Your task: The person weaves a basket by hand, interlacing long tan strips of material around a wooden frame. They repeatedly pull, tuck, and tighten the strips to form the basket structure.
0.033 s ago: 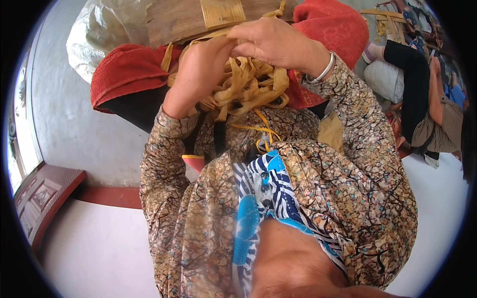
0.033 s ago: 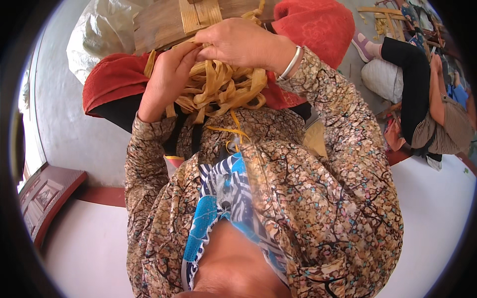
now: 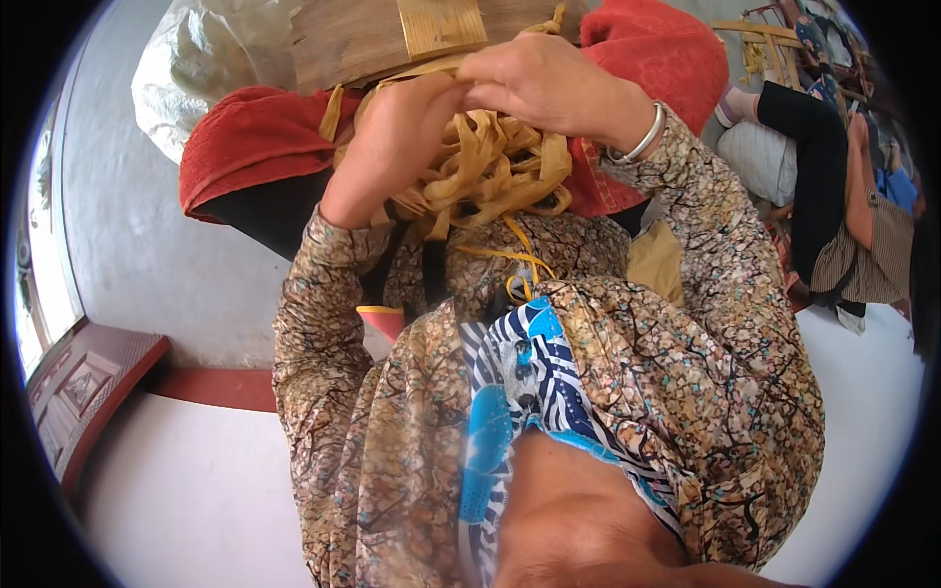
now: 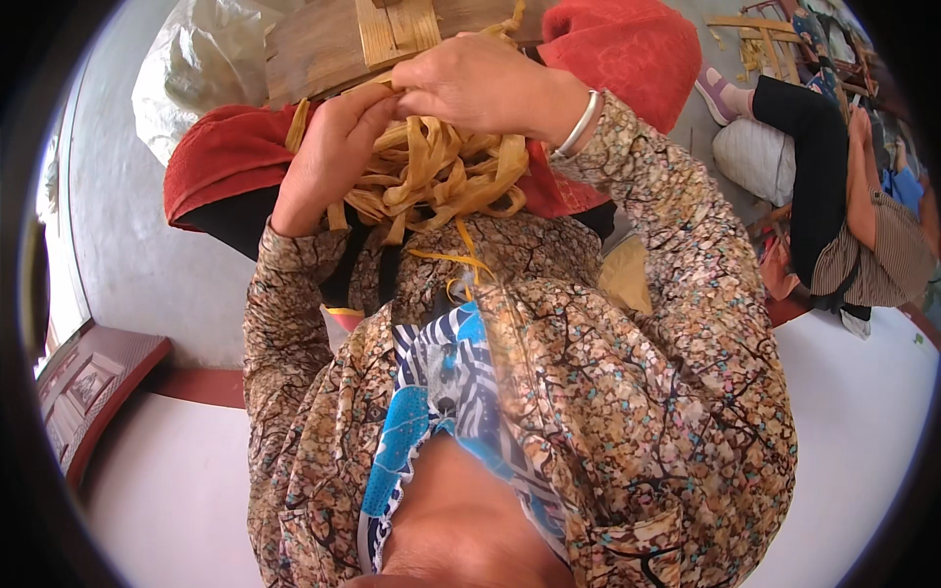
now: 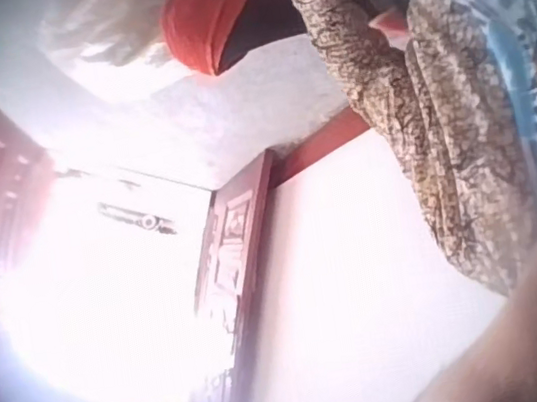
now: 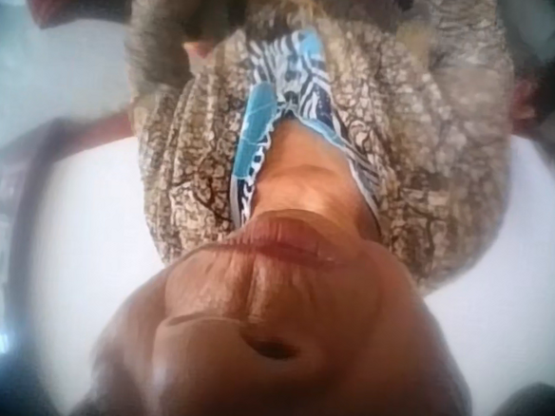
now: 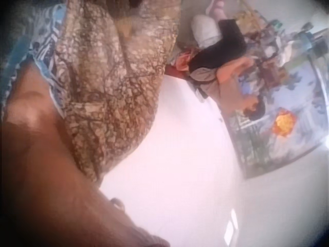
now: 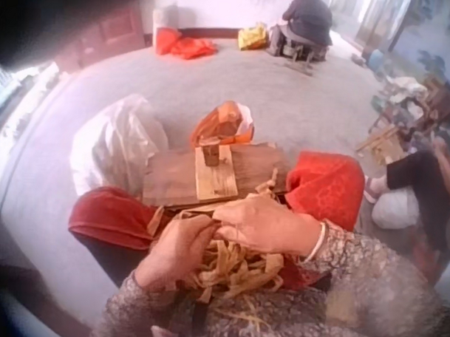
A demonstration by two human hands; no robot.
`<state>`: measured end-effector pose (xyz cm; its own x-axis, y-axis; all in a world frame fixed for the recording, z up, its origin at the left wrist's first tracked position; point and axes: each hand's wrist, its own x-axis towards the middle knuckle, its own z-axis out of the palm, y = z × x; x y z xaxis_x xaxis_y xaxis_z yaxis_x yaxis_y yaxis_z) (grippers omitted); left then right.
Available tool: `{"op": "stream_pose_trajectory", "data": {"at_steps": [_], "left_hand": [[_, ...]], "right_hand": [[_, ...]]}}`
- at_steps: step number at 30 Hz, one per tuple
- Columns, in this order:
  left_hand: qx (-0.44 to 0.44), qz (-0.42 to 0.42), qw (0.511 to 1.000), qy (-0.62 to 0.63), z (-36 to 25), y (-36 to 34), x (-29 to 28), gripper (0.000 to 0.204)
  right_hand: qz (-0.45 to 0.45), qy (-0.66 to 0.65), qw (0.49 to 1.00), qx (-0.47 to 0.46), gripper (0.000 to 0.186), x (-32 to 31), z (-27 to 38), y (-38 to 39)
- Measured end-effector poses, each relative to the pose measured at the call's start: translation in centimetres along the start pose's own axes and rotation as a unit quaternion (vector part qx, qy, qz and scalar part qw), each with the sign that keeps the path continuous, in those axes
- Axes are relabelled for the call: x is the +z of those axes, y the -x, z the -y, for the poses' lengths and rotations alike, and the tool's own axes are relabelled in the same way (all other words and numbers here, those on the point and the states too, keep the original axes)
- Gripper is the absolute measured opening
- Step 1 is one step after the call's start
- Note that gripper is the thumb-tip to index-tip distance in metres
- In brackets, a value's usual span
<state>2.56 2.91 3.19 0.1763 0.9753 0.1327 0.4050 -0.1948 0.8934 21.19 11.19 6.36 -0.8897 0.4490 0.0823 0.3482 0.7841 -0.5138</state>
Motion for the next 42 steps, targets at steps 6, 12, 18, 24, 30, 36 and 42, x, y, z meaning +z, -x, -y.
{"op": "stream_pose_trajectory", "data": {"at_steps": [6, 12, 18, 24, 30, 36, 42], "left_hand": [[-0.147, 0.17, 0.966, 0.13, -2.5, 0.0, -2.6, 0.023], [-0.201, 0.047, 0.966, 0.154, -0.5, -2.5, -3.1, 0.024], [-0.163, -0.007, 0.981, 0.102, 5.2, -7.7, -3.6, 0.019], [-0.181, -0.05, 0.978, 0.095, 7.8, -9.4, -2.8, 0.017], [-0.158, -0.125, 0.959, -0.199, 11.1, -8.6, -3.0, 0.022], [-0.154, -0.039, 0.982, 0.105, 3.8, -6.4, -1.1, 0.019], [-0.042, -0.027, 0.99, 0.13, -0.4, -6.3, -0.3, 0.019]], "right_hand": [[0.046, 0.03, 0.996, -0.073, 0.018, -2.4, -0.2, 2.4], [-0.001, -0.272, 0.954, 0.126, 0.018, -0.4, -4.0, 0.3], [-0.126, -0.319, 0.925, 0.162, 0.02, 1.7, -8.3, -2.5], [-0.184, -0.212, 0.945, 0.168, 0.019, 2.8, -9.5, -3.7], [-0.074, 0.095, 0.982, 0.148, 0.02, 3.2, -9.4, -2.3], [-0.279, 0.15, 0.947, -0.039, 0.019, 1.2, -4.7, -2.0], [-0.289, -0.068, 0.952, 0.074, 0.021, -1.0, -2.3, -4.1]]}}
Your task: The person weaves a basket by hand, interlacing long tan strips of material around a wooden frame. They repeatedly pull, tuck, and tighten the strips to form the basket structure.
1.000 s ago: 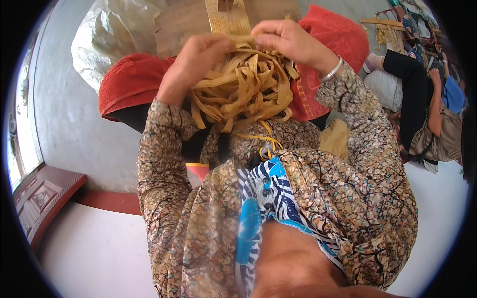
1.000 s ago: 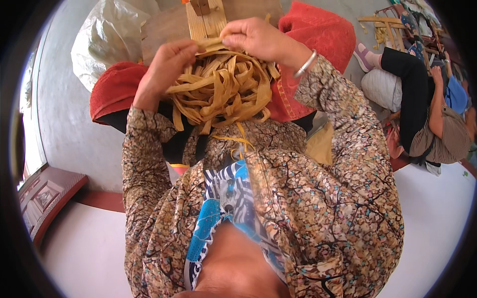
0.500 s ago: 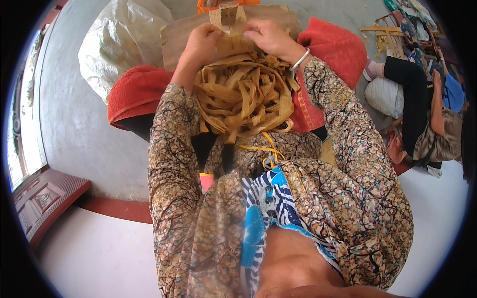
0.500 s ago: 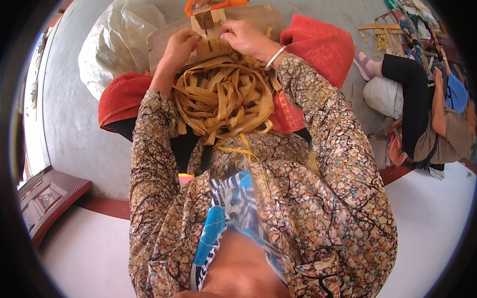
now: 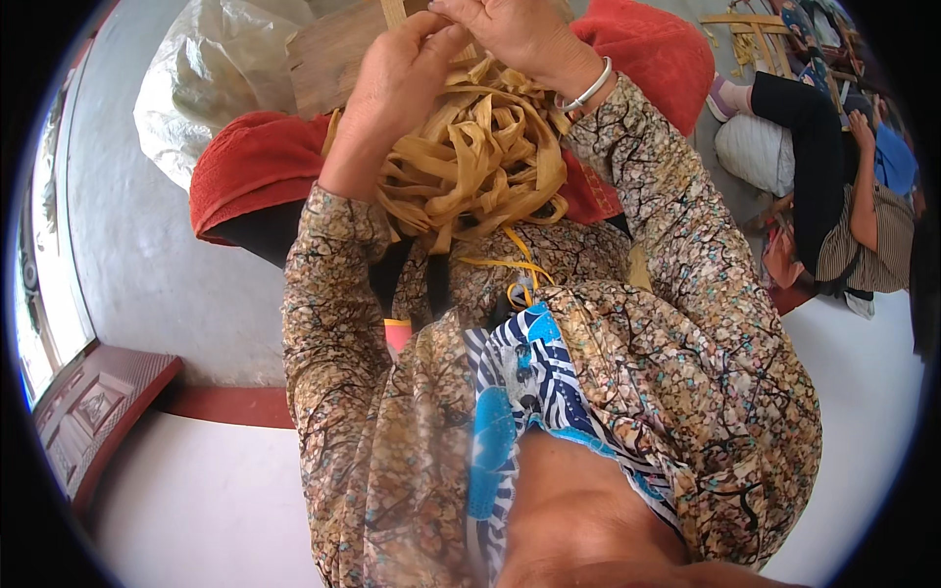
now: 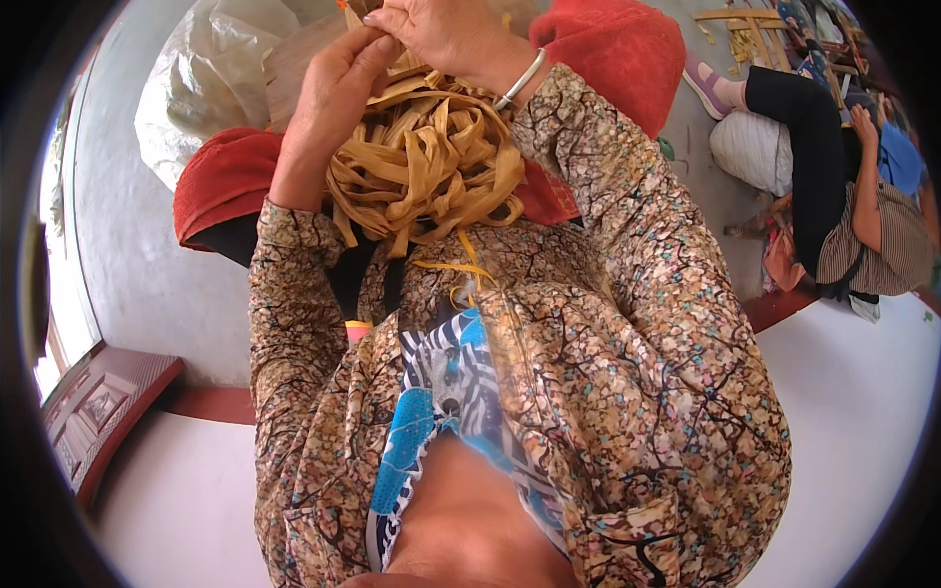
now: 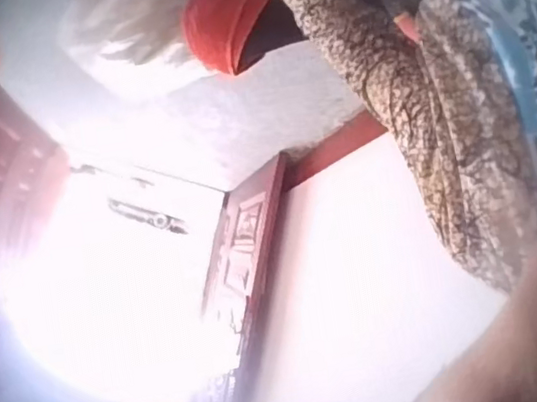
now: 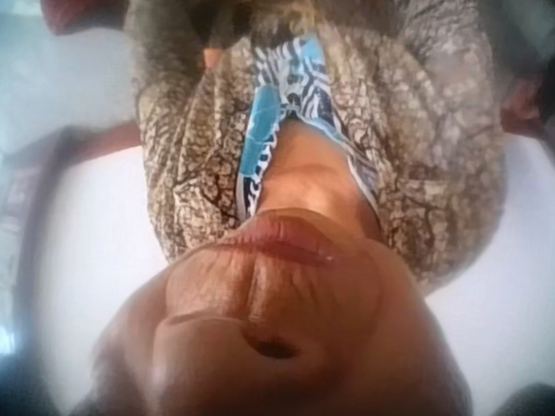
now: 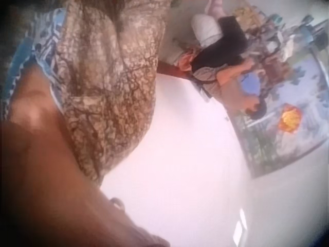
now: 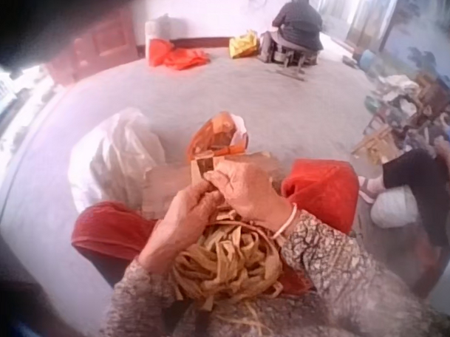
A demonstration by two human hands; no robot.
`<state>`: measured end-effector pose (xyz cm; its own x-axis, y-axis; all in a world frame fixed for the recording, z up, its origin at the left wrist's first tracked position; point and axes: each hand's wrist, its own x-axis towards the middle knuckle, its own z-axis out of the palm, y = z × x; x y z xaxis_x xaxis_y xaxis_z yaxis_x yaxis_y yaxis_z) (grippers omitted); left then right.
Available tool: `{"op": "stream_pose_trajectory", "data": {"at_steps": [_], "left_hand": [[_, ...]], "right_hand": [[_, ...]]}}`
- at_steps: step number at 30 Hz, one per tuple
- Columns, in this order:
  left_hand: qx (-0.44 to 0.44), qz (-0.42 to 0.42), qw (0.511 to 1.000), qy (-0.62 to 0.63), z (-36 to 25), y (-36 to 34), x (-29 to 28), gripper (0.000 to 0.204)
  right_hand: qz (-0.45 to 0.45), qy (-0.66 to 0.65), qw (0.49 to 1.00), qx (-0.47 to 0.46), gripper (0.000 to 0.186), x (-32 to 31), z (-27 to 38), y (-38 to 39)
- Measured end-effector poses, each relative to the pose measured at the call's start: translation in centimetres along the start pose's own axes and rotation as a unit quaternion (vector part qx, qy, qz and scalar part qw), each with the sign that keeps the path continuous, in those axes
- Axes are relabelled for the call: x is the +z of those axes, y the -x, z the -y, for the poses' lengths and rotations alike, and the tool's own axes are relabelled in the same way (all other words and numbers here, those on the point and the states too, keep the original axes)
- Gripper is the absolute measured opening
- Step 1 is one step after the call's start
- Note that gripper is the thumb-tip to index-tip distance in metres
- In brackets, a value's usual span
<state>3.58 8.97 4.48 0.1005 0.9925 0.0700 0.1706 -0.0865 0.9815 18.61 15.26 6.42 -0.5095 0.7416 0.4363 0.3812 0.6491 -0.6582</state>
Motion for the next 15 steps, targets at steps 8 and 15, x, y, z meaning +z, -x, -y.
{"op": "stream_pose_trajectory", "data": {"at_steps": [8, 15], "left_hand": [[0.008, -0.046, 0.993, -0.108, 0.0, 0.3, 0.5, 0.024], [0.068, -0.081, 0.923, -0.369, -0.1, 0.2, -1.6, 0.03]], "right_hand": [[-0.103, -0.029, 0.994, -0.034, 0.024, -0.3, 0.5, 1.2], [0.131, -0.103, 0.972, 0.169, 0.034, 2.4, -1.6, 5.7]]}}
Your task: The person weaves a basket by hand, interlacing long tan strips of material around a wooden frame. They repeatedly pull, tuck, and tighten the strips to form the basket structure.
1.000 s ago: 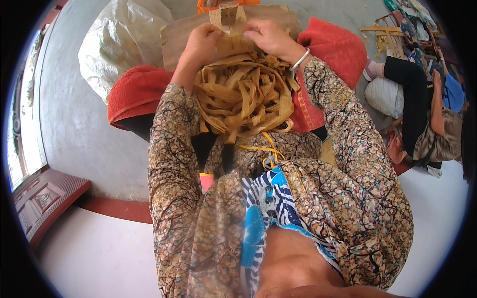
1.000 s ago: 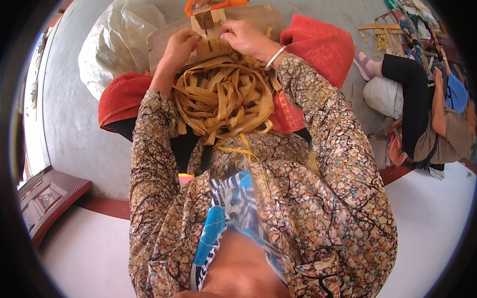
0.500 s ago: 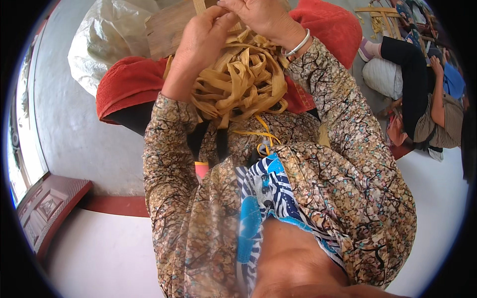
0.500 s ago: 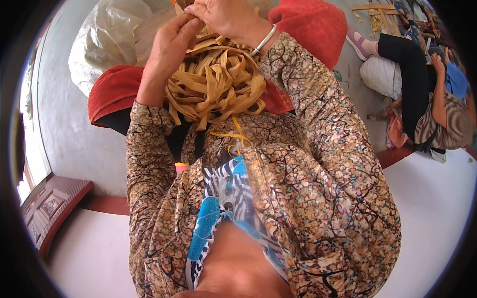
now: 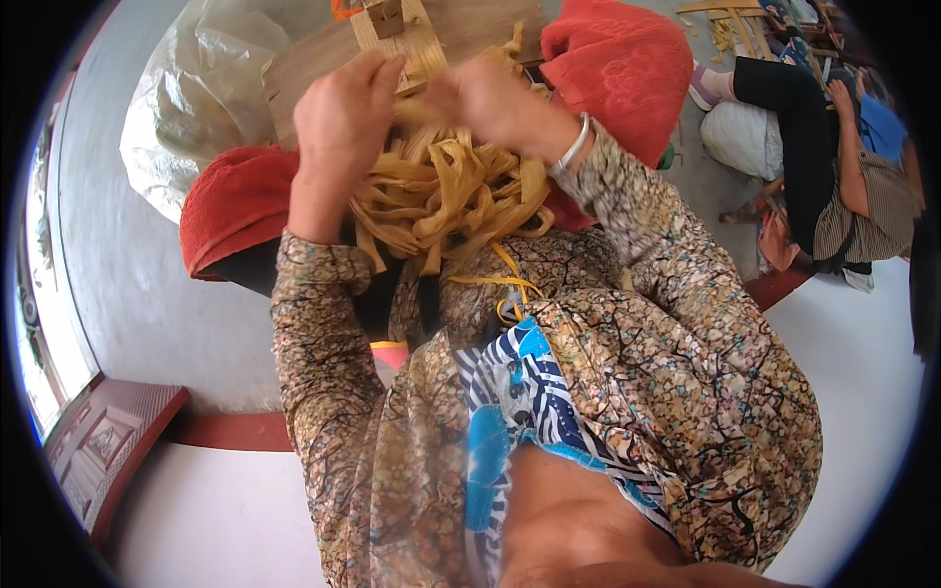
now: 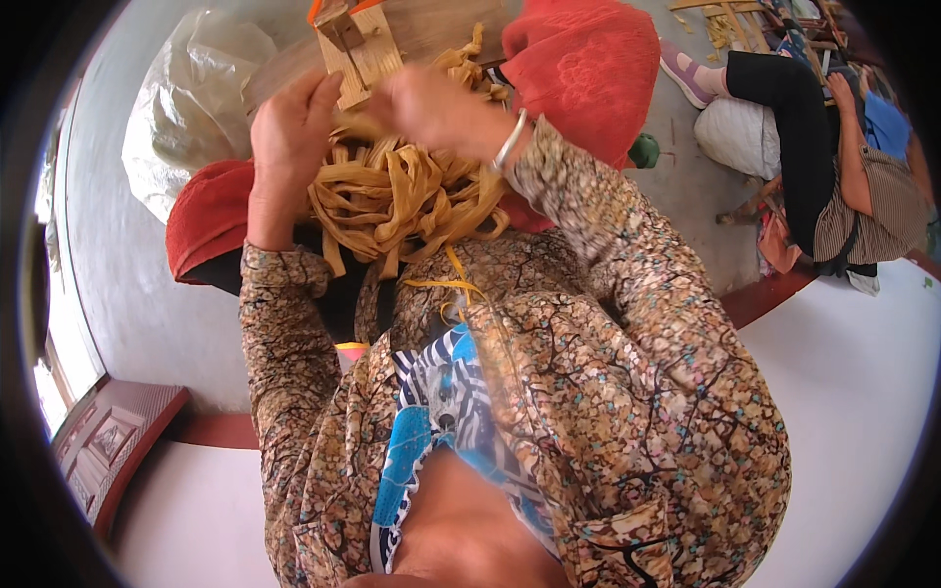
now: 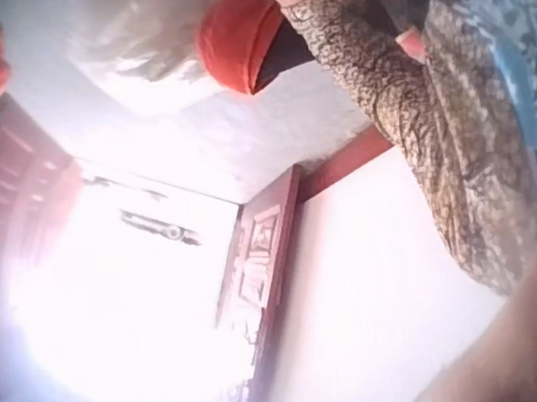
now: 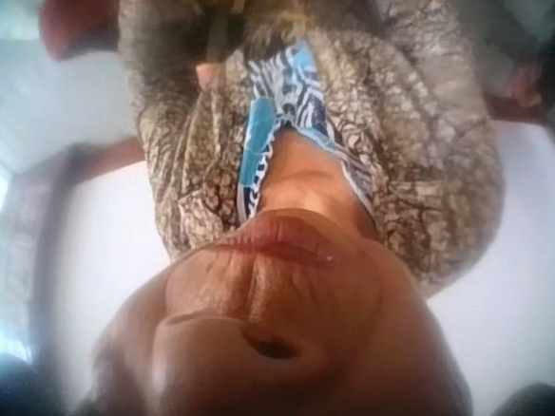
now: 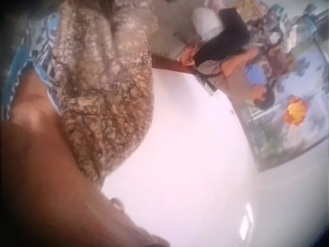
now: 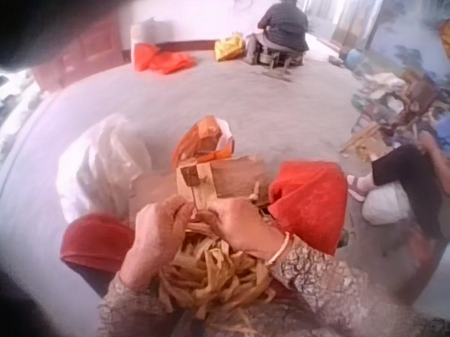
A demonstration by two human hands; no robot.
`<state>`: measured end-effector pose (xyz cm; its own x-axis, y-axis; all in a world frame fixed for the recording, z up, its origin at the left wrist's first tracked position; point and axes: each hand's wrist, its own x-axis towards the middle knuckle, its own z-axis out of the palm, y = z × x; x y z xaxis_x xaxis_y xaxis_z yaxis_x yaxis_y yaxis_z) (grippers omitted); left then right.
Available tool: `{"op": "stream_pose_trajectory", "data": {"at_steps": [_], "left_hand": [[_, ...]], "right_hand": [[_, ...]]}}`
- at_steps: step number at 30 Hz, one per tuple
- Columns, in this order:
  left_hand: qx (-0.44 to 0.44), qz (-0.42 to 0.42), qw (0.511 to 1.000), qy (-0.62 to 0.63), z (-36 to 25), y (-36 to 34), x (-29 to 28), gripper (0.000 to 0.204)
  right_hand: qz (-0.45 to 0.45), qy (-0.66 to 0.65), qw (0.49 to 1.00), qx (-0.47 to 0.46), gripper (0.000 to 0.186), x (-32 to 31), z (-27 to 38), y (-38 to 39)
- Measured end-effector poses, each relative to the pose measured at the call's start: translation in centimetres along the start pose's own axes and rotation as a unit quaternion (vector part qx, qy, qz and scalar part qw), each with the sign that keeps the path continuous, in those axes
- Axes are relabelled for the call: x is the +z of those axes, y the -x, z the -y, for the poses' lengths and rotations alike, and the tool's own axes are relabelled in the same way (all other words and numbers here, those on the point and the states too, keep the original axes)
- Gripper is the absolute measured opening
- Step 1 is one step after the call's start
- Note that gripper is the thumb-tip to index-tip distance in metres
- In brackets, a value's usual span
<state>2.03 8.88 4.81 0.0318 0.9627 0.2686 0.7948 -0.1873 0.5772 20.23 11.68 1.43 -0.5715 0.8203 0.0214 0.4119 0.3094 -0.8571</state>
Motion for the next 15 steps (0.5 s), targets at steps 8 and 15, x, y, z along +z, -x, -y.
{"op": "stream_pose_trajectory", "data": {"at_steps": [8, 15], "left_hand": [[-0.205, 0.096, 0.782, 0.58, -2.2, 4.1, 1.6, 0.023], [-0.231, 0.075, 0.739, 0.628, -3.0, 4.2, 3.8, 0.013]], "right_hand": [[-0.084, -0.321, 0.943, -0.02, 0.018, -0.2, 3.7, 0.3], [-0.193, 0.181, 0.96, -0.086, 0.021, 0.6, 1.2, 0.5]]}}
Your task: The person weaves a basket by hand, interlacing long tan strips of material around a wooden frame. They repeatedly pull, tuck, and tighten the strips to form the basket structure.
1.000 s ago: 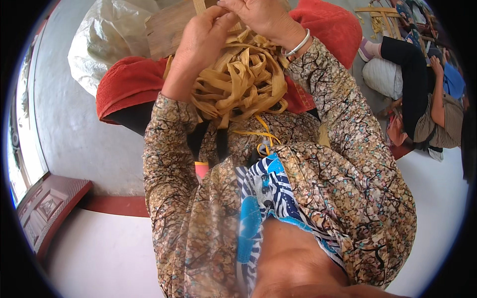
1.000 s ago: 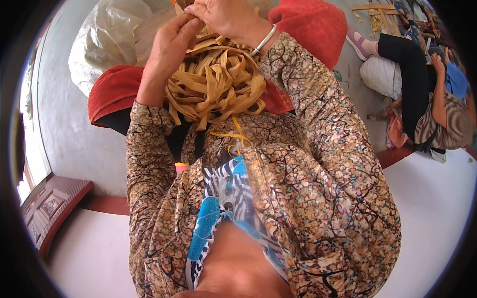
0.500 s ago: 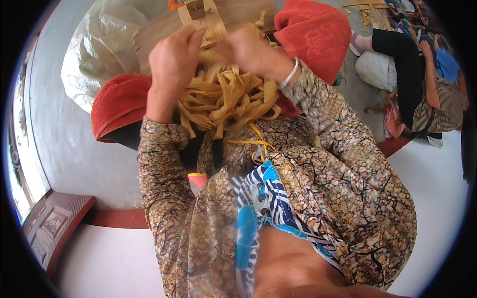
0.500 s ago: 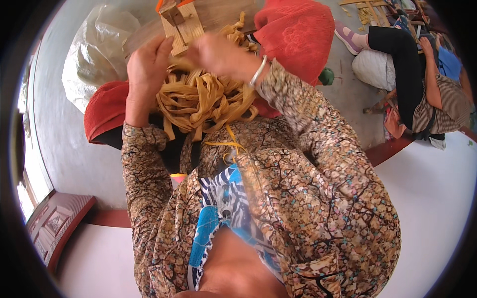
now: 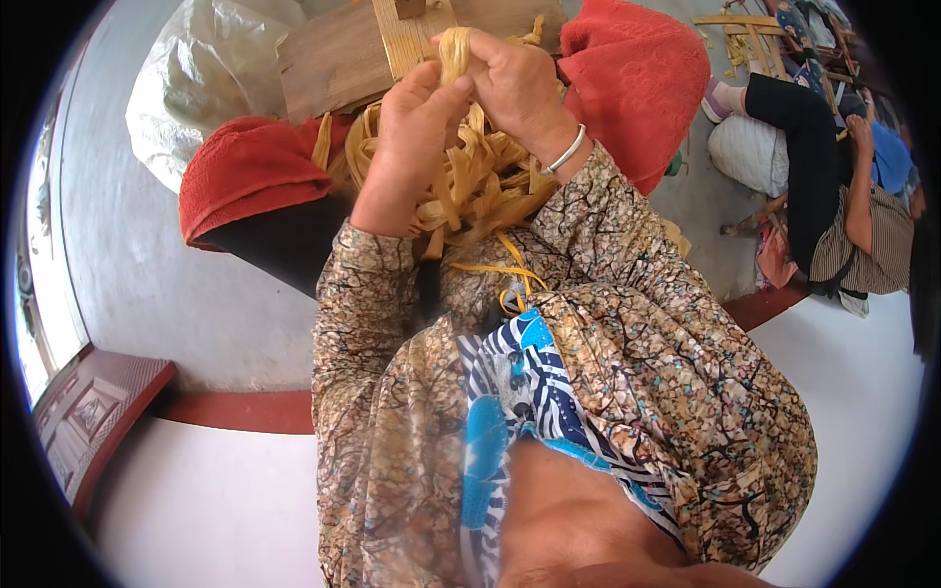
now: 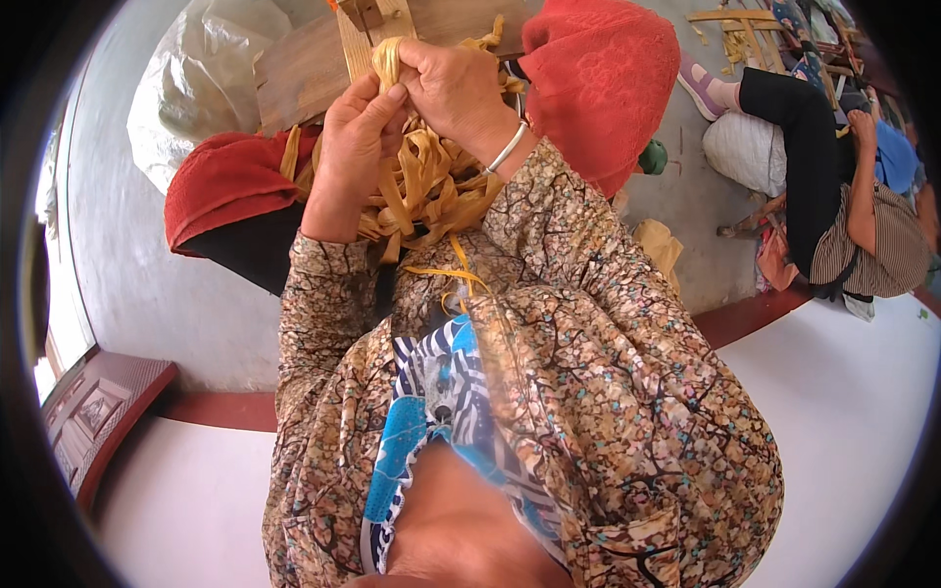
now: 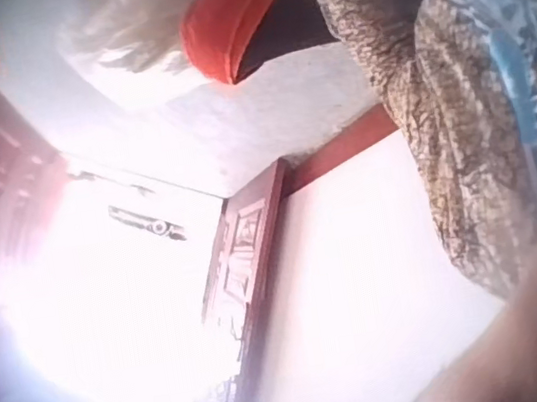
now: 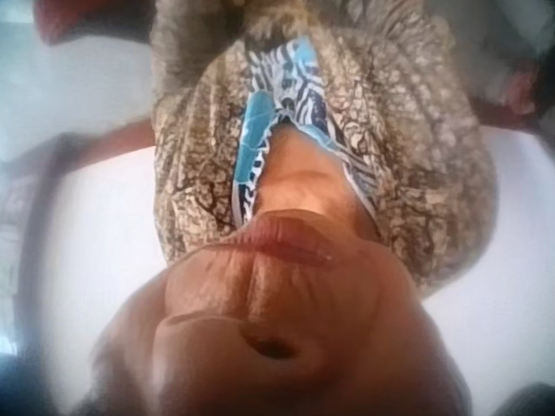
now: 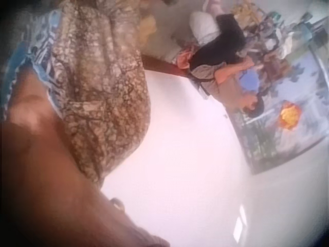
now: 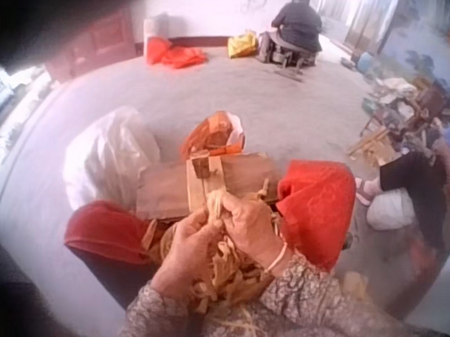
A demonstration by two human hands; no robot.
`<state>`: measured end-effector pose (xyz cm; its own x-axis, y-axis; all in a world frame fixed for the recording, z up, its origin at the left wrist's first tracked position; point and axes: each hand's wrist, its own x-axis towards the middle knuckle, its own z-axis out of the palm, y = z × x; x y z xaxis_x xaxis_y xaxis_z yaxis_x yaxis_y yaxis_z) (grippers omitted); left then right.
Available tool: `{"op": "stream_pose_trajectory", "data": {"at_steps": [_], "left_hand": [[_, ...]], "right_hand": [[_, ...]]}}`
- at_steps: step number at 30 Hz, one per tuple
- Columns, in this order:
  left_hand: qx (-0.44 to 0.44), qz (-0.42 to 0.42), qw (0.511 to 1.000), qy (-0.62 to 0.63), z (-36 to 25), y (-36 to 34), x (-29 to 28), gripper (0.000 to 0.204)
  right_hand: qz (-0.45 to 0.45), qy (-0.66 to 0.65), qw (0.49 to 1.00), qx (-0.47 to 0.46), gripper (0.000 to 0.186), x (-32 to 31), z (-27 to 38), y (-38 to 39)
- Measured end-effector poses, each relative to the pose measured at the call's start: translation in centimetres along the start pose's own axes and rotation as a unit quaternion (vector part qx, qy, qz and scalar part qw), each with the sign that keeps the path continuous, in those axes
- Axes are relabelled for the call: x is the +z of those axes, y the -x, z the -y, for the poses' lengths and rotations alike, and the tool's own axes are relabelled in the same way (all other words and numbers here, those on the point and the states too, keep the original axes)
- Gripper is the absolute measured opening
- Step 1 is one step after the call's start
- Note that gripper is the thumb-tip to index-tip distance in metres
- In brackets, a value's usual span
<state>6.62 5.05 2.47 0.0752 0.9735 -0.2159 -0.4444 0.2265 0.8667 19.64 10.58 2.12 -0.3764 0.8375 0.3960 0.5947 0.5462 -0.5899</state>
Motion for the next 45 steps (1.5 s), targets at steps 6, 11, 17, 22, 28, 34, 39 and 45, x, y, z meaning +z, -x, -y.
{"op": "stream_pose_trajectory", "data": {"at_steps": [6, 11, 17, 22, 28, 34, 39, 45], "left_hand": [[0.232, -0.108, 0.74, -0.622, 0.4, 1.3, -1.1, 0.005], [0.409, -0.134, 0.639, -0.638, 2.4, 1.7, -1.0, 0.014], [0.344, -0.145, 0.729, -0.574, 4.5, 1.2, -0.2, 0.015], [0.07, -0.042, 0.996, -0.031, 5.8, -0.1, 0.6, 0.019], [0.175, -0.105, 0.883, -0.423, 3.2, 1.7, 0.3, 0.012], [0.383, -0.118, 0.707, -0.582, 3.9, 1.7, -0.5, 0.026], [0.392, -0.093, 0.777, -0.484, 5.1, 1.1, -0.8, 0.031], [0.243, -0.039, 0.862, -0.443, 1.1, 2.6, 0.9, 0.027]], "right_hand": [[0.044, -0.098, 0.994, -0.023, 0.016, 0.4, -1.3, 1.2], [0.116, -0.355, 0.916, 0.149, 0.029, 1.9, -2.6, 3.6], [0.068, -0.319, 0.94, 0.099, 0.027, 1.4, -2.9, 3.7], [-0.067, -0.313, 0.941, 0.11, 0.024, 2.1, -1.1, 3.8], [0.02, -0.036, 0.997, -0.073, 0.023, -0.4, -2.6, 2.9], [0.241, -0.323, 0.887, 0.224, 0.021, -0.7, -3.0, 4.0], [0.201, -0.666, 0.63, 0.344, 0.027, 0.2, -2.9, 5.1], [0.192, -0.62, 0.692, 0.317, 0.023, -0.5, -1.9, 4.9]]}}
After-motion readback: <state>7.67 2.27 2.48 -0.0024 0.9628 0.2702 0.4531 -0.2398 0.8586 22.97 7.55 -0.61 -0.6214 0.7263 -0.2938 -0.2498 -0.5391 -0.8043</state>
